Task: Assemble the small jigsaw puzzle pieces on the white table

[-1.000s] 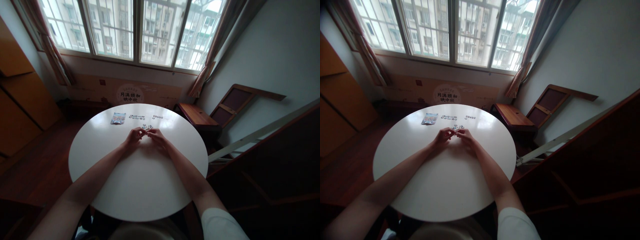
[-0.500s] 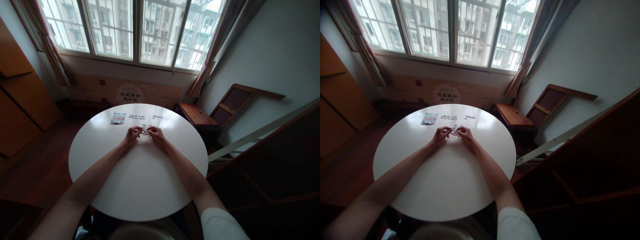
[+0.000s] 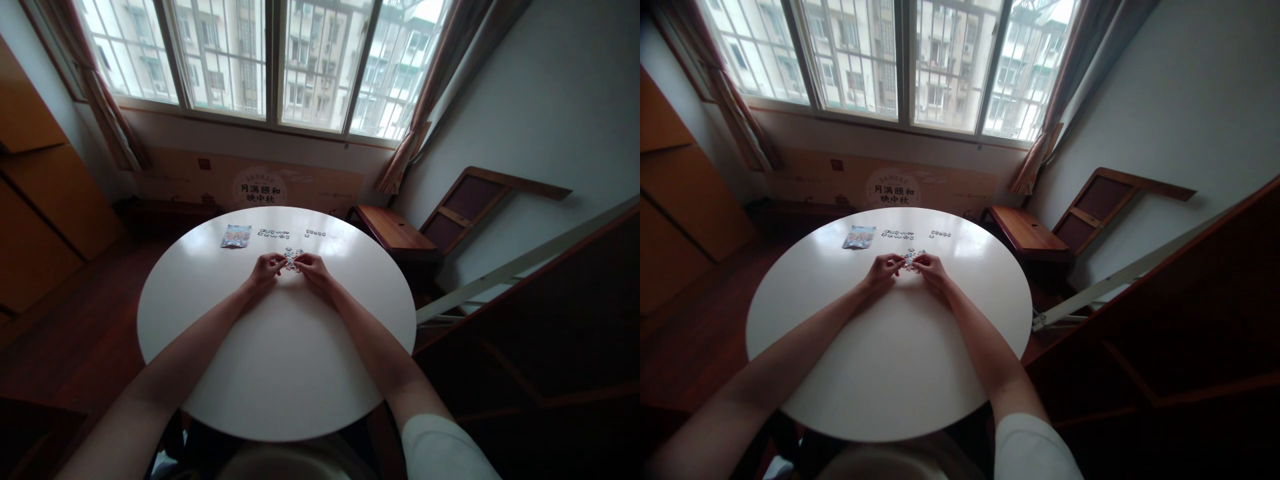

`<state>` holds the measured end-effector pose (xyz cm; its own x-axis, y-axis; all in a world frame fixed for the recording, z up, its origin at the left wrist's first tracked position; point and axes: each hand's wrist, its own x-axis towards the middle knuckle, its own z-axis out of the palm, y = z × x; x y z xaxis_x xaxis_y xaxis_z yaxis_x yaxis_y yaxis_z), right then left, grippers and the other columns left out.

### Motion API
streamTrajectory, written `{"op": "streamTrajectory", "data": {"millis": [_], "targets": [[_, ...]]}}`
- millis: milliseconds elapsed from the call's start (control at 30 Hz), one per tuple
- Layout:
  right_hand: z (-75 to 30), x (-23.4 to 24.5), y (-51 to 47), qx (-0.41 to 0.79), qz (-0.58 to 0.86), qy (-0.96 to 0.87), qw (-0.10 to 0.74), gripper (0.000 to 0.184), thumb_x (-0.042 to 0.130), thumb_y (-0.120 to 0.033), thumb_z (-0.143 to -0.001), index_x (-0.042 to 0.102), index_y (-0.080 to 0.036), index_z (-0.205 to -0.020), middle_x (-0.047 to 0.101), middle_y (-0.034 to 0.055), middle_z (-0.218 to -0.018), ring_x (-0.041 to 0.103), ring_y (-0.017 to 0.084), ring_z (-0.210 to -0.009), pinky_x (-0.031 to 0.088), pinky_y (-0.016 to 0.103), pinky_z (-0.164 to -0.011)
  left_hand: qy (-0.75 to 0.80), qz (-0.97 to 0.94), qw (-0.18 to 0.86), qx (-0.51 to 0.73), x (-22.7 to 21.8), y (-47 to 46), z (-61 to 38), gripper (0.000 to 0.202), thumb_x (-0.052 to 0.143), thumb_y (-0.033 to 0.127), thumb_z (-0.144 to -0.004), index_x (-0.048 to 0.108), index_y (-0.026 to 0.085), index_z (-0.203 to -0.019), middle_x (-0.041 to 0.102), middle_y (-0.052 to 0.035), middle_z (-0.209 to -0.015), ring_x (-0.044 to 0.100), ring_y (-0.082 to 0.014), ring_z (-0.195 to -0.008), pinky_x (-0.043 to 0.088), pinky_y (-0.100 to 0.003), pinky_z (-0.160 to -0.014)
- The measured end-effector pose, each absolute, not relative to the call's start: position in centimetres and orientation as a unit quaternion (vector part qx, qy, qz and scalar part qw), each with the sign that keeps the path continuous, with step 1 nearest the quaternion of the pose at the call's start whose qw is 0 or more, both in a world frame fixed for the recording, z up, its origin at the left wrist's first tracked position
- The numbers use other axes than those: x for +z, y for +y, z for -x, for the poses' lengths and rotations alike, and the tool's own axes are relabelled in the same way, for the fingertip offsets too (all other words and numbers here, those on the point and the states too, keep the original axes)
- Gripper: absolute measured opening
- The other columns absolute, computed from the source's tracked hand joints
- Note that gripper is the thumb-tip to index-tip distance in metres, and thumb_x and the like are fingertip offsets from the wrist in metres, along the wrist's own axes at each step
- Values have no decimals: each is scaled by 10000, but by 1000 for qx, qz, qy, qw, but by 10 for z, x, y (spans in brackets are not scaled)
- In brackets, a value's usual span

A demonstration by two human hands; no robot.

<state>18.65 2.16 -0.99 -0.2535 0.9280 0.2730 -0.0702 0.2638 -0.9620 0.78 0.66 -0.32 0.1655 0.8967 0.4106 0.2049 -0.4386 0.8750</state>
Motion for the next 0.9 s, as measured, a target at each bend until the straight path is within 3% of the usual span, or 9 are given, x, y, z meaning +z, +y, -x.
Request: {"op": "streamTrajectory", "data": {"millis": [900], "targets": [[-186,-12,23,492,357,-615,503,284,763,-375,-581,635,-151,-701,641,6,-624,540,103,-541,413,237,-526,416,-669,354,504,-1,5,-7,330,689,432,-673,679,116,-769,667,-60,-729,557,-101,-487,464,-213,-419]]}}
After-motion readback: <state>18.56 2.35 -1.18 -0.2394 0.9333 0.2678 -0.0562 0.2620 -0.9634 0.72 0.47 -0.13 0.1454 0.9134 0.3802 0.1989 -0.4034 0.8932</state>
